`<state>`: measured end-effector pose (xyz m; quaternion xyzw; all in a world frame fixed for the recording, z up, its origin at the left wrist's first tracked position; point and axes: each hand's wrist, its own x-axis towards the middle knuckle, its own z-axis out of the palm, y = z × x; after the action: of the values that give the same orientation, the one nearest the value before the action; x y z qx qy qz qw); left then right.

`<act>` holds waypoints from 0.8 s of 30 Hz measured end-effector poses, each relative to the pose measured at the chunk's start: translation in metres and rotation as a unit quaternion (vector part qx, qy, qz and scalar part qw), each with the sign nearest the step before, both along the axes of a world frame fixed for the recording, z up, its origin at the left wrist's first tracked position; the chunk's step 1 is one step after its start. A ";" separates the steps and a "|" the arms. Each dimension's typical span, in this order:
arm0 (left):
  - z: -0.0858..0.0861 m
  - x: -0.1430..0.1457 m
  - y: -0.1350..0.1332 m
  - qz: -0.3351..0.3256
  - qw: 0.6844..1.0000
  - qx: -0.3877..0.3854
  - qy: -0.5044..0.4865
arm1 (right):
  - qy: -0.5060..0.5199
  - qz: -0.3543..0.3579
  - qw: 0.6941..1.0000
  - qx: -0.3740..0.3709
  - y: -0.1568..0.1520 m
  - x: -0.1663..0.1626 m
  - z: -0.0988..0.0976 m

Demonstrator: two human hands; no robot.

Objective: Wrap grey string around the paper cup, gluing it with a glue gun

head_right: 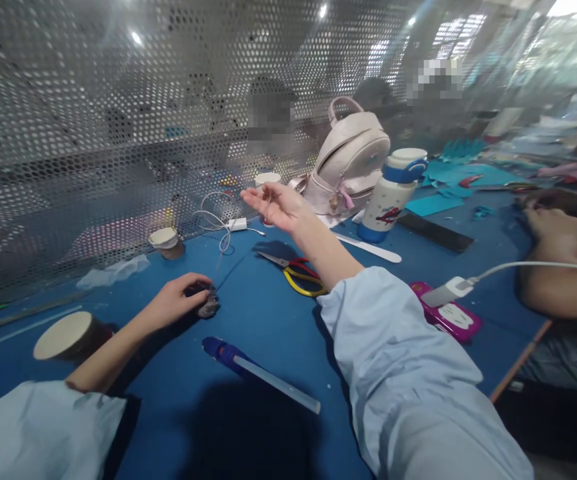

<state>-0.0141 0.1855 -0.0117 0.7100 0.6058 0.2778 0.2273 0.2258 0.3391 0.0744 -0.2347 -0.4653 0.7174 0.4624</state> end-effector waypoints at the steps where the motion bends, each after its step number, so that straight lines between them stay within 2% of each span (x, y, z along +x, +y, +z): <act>1: 0.000 0.000 0.001 0.001 1.000 -0.004 0.001 | 0.027 -0.021 0.999 -0.007 0.000 0.004 0.003; 3: 0.001 -0.001 0.003 0.004 1.000 -0.014 -0.003 | 0.062 -0.074 0.995 -0.001 0.002 0.011 0.007; 7: 0.002 0.000 0.006 0.008 0.999 -0.039 -0.021 | 0.011 -0.160 0.984 0.083 0.011 0.015 0.013; 10: 0.001 0.003 0.009 0.010 0.997 -0.057 -0.048 | -0.046 -0.151 0.982 0.101 0.022 0.005 0.025; 13: 0.002 0.009 0.014 0.011 0.991 -0.084 -0.100 | -0.069 -0.142 0.979 0.128 0.036 -0.011 0.048; 17: 0.006 0.018 0.015 -0.002 0.969 -0.128 -0.213 | -0.077 -0.157 0.958 0.226 0.046 -0.046 0.077; 19: 0.010 0.024 0.014 -0.012 0.949 -0.141 -0.283 | -0.135 -0.156 0.937 0.283 0.044 -0.068 0.082; 21: 0.014 0.029 0.012 -0.021 0.926 -0.147 -0.348 | -0.232 -0.144 0.899 0.343 0.038 -0.089 0.080; 24: 0.022 0.033 0.014 -0.012 0.893 -0.139 -0.428 | -0.388 -0.052 0.796 0.462 0.021 -0.107 0.071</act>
<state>0.0187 0.1990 0.0107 0.4909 0.4735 0.4647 0.5646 0.1190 0.3596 0.1452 -0.2759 -0.8689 0.2409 0.3330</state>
